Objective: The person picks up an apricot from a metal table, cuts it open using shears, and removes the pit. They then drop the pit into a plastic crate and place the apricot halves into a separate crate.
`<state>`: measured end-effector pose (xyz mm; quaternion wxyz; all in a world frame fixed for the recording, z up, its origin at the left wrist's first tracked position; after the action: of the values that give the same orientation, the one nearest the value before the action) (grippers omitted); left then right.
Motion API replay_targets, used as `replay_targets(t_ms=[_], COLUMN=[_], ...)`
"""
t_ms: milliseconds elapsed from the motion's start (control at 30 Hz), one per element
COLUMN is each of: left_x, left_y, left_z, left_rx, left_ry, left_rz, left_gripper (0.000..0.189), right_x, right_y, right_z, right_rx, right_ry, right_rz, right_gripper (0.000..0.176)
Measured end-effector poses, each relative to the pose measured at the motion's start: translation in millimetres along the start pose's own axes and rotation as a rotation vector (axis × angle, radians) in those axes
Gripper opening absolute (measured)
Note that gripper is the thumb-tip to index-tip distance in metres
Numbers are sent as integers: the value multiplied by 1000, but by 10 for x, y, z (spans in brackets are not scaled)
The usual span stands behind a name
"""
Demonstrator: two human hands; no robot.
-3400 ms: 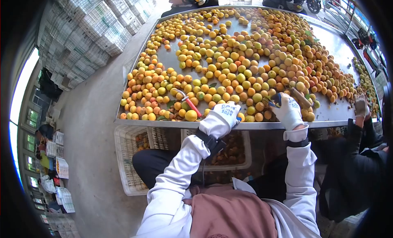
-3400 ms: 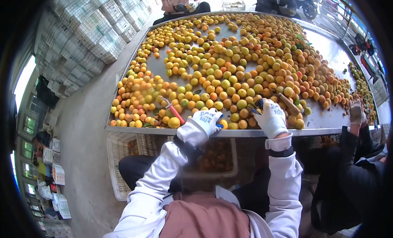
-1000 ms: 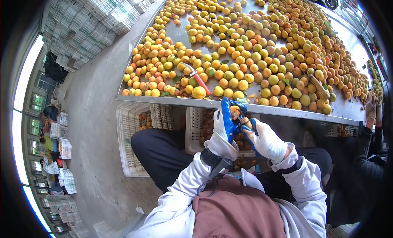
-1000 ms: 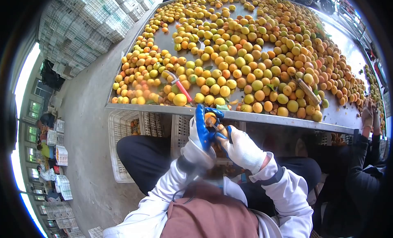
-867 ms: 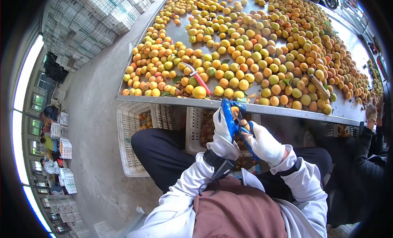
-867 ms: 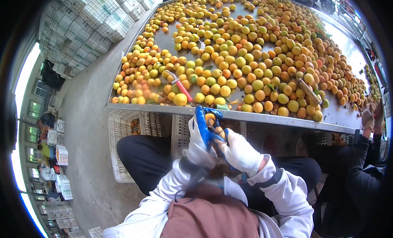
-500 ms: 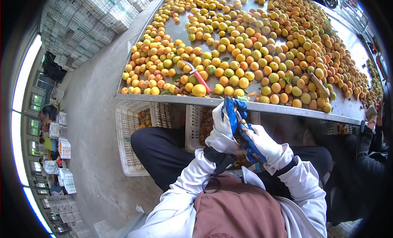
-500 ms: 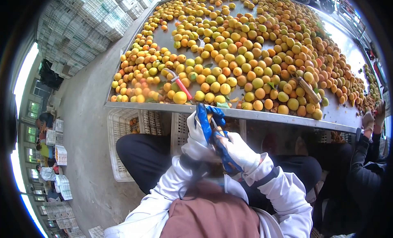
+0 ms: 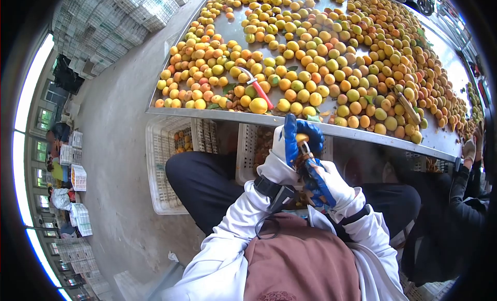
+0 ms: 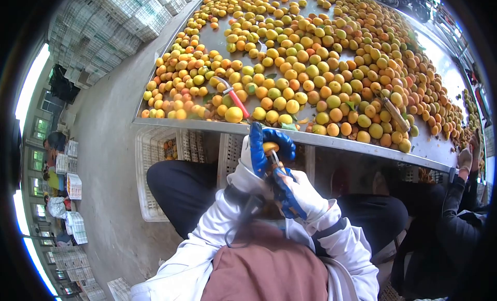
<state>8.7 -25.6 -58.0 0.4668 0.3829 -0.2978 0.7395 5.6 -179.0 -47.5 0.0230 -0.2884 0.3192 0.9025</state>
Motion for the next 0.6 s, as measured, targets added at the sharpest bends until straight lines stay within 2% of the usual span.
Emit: replay_targets(t_ms=[33, 67, 100, 133, 200, 267, 333, 367, 433, 467, 533, 567, 600], left_x=[-46, -40, -37, -44, -38, -28, -19, -23, -11, 40, 100, 66, 13], left_y=[-6, 1, 19, 41, 70, 84, 107, 115, 160, 161, 170, 141, 134], left_z=[-15, -12, -15, -19, -39, -72, -47, -35, 13, 77, 144, 148, 158], left_rx=[70, 141, 147, 153, 167, 191, 231, 184, 84, 83, 123, -2, 0], left_ry=[-6, -11, -12, 14, 42, 31, 33, 55, 98, 101, 194, 447, 445], left_rz=[-32, -65, -64, -103, -139, -253, -272, -267, -292, -292, -377, -375, -372], left_gripper=[71, 70, 70, 69, 69, 61, 57, 56, 51, 51, 50, 47, 47], right_x=[28, 51, 81, 153, 209, 283, 355, 338, 334, 339, 338, 307, 333], right_y=[-30, -64, -93, -158, -230, -219, -251, -224, -152, -122, -79, -59, -75], right_z=[21, 27, 21, -6, -14, -42, -117, -148, -181, -152, -61, -38, -94], right_rx=[-4, 120, 244, 240, 400, 432, 261, 262, 119, 122, 88, 80, 77], right_ry=[3, 144, 285, 286, 758, 778, 584, 579, 348, 349, 59, -5, -4], right_rz=[4, -66, -137, -132, -488, -451, -291, -290, 23, 23, -108, -84, -83], right_gripper=[22, 23, 23, 23, 25, 25, 20, 20, 23, 23, 26, 28, 28])
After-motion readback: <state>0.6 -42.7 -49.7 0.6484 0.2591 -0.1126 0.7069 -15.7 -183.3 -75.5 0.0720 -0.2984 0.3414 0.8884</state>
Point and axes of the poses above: each hand's wrist, its own y-axis away from the middle knuckle, its own z-axis out of the palm, x = y × z, the point moved 2 cm from there along -y, towards the middle knuckle, and after that the axes turned 9 degrees about z, right-handed, at the moved point
